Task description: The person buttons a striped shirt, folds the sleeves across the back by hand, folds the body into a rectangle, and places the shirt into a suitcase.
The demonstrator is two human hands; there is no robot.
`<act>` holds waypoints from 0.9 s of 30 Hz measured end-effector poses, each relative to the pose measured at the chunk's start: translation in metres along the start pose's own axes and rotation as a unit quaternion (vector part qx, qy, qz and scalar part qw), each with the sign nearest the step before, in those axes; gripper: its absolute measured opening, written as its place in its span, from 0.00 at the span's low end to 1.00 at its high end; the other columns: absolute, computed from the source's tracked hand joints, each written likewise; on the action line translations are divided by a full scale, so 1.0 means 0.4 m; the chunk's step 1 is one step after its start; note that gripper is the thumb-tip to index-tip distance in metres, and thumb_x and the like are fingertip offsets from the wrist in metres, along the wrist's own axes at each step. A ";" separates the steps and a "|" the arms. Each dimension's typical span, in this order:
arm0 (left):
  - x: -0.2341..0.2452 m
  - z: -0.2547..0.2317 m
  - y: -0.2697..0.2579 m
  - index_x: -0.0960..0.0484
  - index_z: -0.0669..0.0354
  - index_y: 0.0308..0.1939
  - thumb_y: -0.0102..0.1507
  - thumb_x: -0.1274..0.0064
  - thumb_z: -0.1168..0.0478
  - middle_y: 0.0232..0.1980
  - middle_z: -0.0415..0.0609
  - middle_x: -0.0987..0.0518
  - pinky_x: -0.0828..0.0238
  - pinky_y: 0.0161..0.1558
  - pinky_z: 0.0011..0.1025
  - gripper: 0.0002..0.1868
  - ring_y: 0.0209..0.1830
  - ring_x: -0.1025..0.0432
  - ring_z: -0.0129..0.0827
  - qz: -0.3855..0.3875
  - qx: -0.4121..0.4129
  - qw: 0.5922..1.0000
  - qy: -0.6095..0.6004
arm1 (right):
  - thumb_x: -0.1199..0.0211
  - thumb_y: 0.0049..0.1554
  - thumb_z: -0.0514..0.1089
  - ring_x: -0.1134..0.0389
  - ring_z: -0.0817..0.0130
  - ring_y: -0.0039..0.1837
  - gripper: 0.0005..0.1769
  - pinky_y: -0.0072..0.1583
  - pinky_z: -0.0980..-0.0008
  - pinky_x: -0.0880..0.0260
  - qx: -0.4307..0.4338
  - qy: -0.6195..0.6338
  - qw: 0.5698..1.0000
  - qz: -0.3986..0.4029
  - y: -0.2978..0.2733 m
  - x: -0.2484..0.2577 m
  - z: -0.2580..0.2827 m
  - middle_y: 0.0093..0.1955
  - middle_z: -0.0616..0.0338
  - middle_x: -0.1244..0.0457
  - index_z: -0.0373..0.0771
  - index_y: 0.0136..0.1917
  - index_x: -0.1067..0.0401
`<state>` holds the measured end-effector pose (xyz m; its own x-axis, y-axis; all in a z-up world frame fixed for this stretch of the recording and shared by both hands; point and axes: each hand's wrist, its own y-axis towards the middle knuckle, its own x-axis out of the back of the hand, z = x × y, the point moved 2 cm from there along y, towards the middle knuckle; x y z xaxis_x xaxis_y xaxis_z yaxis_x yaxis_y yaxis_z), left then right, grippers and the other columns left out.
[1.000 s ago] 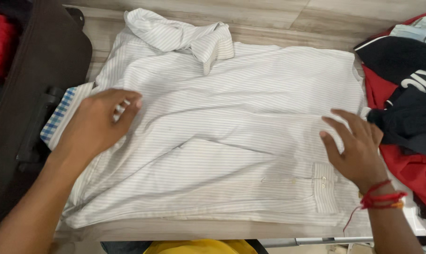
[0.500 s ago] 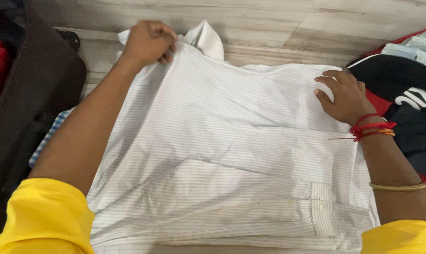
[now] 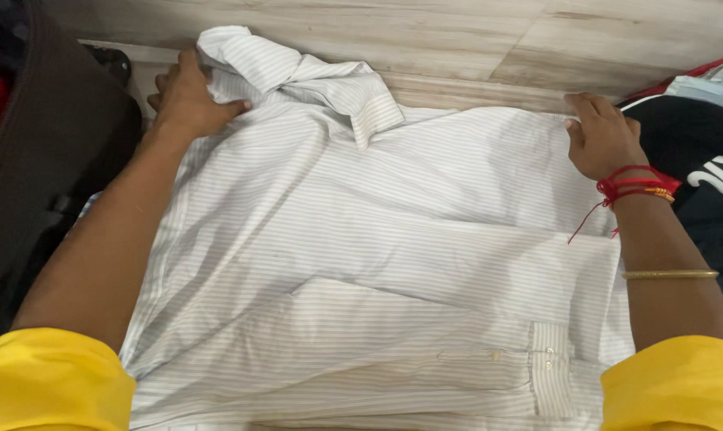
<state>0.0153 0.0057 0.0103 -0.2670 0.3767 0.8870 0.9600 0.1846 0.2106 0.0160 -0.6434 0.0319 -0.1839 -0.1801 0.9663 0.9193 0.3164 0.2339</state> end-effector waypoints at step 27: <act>0.340 -0.069 -0.193 0.26 0.51 0.50 0.79 0.55 0.57 0.40 0.32 0.29 0.35 0.42 0.20 0.05 0.35 0.39 0.14 -0.015 0.044 0.919 -0.392 | 0.30 0.59 0.39 0.29 0.57 0.46 0.14 0.48 0.65 0.30 -0.018 0.070 0.997 -0.017 -0.287 0.212 0.139 0.51 0.48 0.31 0.31 0.57 0.25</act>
<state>-0.0926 0.0177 0.1261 -0.3057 0.9017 0.3058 0.9497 0.2660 0.1651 -0.1246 -0.6431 0.0930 -0.1671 -0.3195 0.9327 0.9260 0.2739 0.2598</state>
